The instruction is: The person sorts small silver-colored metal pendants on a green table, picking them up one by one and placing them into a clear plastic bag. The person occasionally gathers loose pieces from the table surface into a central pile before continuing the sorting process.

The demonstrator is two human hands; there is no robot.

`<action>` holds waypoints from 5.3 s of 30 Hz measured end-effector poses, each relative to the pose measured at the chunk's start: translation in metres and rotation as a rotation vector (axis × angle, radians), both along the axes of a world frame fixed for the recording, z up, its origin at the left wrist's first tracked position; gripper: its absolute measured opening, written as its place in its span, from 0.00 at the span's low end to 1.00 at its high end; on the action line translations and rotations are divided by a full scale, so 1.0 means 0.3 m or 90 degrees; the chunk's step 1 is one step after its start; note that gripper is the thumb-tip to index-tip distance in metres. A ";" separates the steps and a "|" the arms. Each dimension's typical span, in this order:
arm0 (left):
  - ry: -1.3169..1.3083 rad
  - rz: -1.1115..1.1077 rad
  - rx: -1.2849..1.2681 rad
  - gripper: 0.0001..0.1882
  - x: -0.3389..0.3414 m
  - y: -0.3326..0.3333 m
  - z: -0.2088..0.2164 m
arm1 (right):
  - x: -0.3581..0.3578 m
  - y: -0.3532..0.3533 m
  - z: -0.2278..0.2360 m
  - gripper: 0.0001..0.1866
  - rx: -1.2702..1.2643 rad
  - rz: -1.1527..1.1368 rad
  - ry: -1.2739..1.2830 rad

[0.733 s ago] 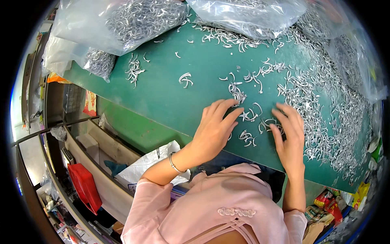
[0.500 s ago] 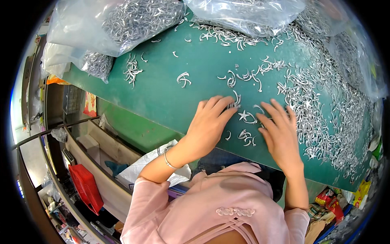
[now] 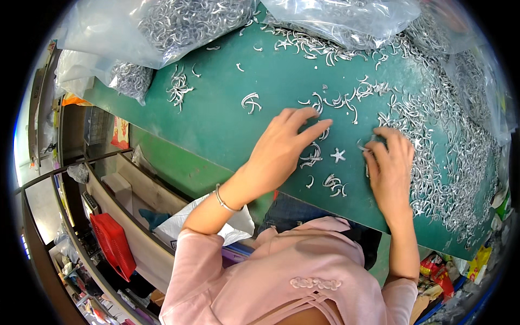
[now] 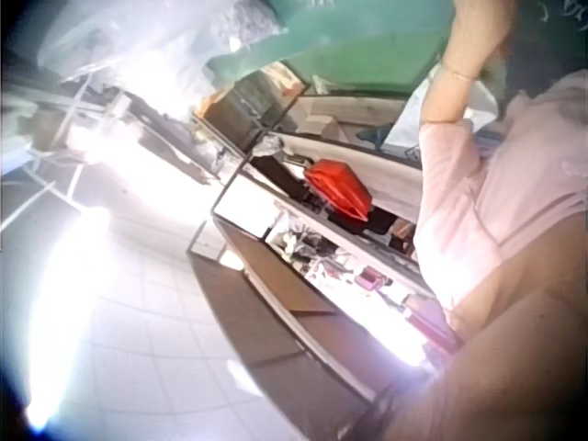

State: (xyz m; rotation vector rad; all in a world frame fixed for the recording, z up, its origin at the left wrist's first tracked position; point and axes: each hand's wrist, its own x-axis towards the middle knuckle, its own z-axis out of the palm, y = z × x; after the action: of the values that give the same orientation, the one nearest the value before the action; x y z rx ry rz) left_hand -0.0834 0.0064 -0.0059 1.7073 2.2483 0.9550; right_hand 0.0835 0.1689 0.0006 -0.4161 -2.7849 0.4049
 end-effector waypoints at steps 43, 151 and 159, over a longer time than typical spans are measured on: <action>-0.064 0.141 0.002 0.11 0.058 -0.102 -0.035 | -0.119 -0.072 -0.045 0.07 -0.249 0.102 0.067; 0.017 -0.070 0.009 0.13 0.050 0.048 -0.026 | -0.080 0.027 0.017 0.11 -0.147 0.102 0.002; -0.050 -0.099 0.011 0.13 0.125 0.030 0.004 | -0.039 0.054 -0.005 0.08 -0.217 0.077 0.022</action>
State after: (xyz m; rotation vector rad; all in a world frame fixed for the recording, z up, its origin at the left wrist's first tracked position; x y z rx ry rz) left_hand -0.0460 0.0154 -0.0047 1.7878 2.0316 0.9900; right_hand 0.0717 0.1850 -0.0008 -0.3110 -2.7163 0.9115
